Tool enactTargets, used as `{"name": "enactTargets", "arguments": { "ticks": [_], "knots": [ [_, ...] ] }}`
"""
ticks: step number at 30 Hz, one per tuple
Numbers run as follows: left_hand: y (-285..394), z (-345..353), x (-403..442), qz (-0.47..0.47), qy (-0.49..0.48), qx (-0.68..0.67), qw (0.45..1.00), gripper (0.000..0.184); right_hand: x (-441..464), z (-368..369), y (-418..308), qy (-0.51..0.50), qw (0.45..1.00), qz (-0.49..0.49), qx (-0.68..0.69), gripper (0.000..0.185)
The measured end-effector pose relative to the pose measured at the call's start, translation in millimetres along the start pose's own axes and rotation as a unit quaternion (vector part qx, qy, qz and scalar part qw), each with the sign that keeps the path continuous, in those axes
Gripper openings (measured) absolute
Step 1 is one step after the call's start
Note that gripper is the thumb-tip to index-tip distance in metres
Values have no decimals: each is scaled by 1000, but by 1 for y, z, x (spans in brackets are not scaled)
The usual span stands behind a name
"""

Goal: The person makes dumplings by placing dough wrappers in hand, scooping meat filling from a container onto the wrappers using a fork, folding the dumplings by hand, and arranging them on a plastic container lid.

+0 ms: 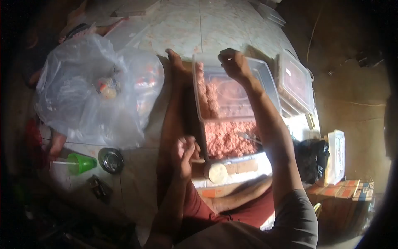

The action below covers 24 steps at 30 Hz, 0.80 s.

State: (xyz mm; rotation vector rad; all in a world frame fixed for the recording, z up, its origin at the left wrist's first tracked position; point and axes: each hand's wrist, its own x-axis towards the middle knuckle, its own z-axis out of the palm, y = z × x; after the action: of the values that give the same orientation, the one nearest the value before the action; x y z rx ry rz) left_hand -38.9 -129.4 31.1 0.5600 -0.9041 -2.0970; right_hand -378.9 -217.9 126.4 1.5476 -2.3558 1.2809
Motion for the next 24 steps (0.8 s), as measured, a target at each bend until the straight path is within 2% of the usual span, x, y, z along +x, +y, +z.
{"name": "enactTargets", "arguments": {
  "ticks": [2,3,4,6,8,9,10,12,13,14,15,16,17,18,20,21,22,24],
  "knots": [
    [25,29,-12,8,29,74,997,30,-39,-53,-35,-21,998,45,33,20],
    [14,17,-11,35,-18,88,995,31,-62,-83,-54,-56,993,101,-19,18],
    [7,12,-17,48,-56,115,991,21,-90,-104,-59,-59,992,109,-29,18],
    [1,10,-31,56,-139,119,981,15,-136,-142,-71,-160,978,111,-76,18],
    [-4,18,-52,-26,-188,146,971,13,-183,-155,-59,-215,964,102,-119,17],
    [-14,19,-61,24,-218,278,935,14,-204,-154,-45,-235,960,102,-113,16],
    [-5,31,-71,-10,-266,362,893,20,-223,-150,-28,-255,956,100,-106,15],
    [-19,37,-85,156,-322,557,749,33,-248,-137,-4,-265,949,84,-152,13],
    [-26,37,-92,218,-304,650,662,40,-254,-128,8,-276,934,61,-220,14],
    [-39,34,-93,221,-302,651,661,40,-261,-121,20,-286,913,38,-288,15],
    [-54,27,-92,231,-281,704,610,40,-269,-115,33,-284,914,34,-288,15],
    [-53,30,-93,242,-252,756,554,41,-271,-112,40,-268,906,-23,-327,16],
    [-50,29,-92,254,-257,726,585,24,-270,-108,49,-251,894,-78,-364,16],
    [-46,28,-90,259,-252,728,583,24,-267,-112,46,-247,894,-84,-364,16],
    [-41,24,-87,244,-297,655,651,13,-267,-123,40,-196,928,-82,-307,18],
    [-38,27,-87,294,-265,663,636,9,-266,-130,27,-188,923,-72,-328,18],
    [-37,30,-88,289,-267,662,638,9,-266,-135,16,-192,923,-68,-328,18],
    [-36,35,-90,242,-237,693,636,12,-261,-136,1,-125,915,-67,-378,18]
  ]
}}
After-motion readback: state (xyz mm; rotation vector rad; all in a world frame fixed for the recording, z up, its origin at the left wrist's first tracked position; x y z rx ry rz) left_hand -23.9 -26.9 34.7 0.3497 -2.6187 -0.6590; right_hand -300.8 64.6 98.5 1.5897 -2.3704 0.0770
